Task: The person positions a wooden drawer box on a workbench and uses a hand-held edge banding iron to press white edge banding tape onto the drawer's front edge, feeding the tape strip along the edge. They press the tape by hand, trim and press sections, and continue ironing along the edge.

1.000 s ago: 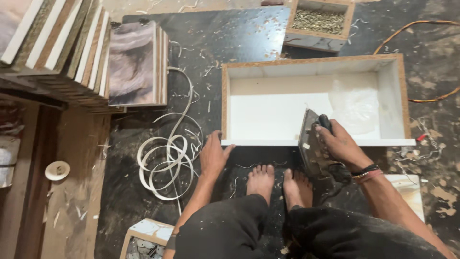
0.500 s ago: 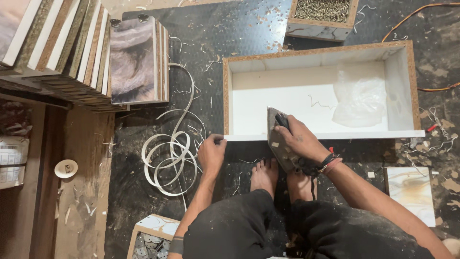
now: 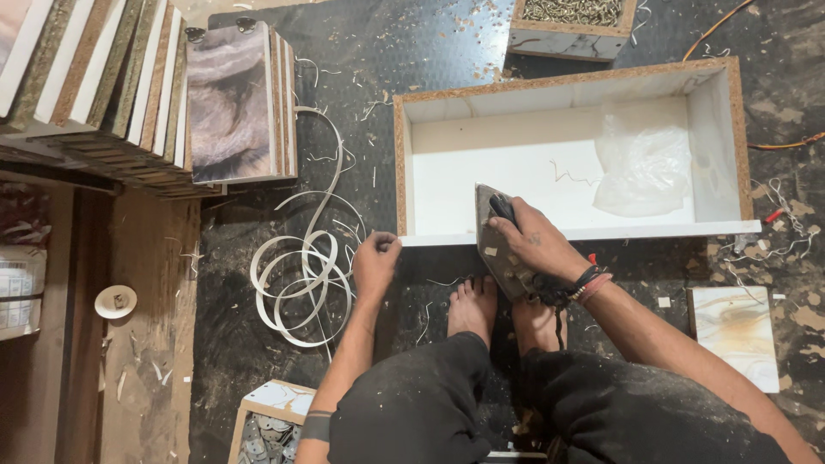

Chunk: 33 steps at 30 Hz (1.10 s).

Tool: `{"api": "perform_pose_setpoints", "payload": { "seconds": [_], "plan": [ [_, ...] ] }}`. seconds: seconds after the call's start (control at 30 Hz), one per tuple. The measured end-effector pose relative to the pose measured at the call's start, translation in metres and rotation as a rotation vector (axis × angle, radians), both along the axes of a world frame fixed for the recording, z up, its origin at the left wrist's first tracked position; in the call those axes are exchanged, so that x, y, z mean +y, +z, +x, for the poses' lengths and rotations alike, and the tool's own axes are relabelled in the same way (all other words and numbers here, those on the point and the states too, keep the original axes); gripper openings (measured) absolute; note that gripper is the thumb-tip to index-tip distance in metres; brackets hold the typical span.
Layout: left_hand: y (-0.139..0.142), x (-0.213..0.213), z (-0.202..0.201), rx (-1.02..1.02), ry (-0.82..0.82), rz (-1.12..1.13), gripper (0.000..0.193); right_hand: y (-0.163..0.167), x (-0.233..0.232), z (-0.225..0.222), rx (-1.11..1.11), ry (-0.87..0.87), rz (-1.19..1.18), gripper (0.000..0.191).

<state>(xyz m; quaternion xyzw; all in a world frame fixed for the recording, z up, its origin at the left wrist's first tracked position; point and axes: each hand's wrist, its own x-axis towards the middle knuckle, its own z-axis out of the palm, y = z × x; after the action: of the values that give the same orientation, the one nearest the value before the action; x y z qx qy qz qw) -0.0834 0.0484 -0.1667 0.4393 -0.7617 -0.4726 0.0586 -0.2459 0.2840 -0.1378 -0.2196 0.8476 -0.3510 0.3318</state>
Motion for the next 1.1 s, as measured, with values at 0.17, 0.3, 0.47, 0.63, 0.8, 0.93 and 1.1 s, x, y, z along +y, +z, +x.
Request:
{"api": "perform_pose_setpoints", "payload": {
  "seconds": [0.17,0.3,0.47,0.63,0.8,0.93,1.1],
  "plan": [
    [0.0,-0.002,-0.006,-0.132,-0.128,-0.2,0.031,-0.003,0.0,-0.001,-0.011,0.006,0.004,0.05],
    [0.001,-0.001,-0.013,-0.196,-0.145,-0.198,0.033,-0.004,0.0,-0.001,0.004,0.015,0.0,0.05],
    [0.004,0.003,-0.019,-0.105,-0.155,-0.076,0.03,-0.002,0.002,0.0,0.018,0.017,-0.052,0.051],
    [0.014,0.016,-0.023,0.004,-0.147,0.078,0.03,0.003,0.001,0.0,-0.065,0.0,0.02,0.05],
    [0.027,0.033,-0.027,-0.015,-0.184,0.049,0.028,0.006,0.0,0.001,-0.067,-0.009,-0.009,0.049],
    [0.036,0.039,-0.028,0.011,-0.183,0.075,0.026,0.011,0.001,0.002,-0.027,-0.008,-0.05,0.048],
    [0.041,0.045,-0.027,0.031,-0.194,0.11,0.026,0.011,0.002,0.002,-0.148,-0.06,-0.022,0.05]
  ]
}}
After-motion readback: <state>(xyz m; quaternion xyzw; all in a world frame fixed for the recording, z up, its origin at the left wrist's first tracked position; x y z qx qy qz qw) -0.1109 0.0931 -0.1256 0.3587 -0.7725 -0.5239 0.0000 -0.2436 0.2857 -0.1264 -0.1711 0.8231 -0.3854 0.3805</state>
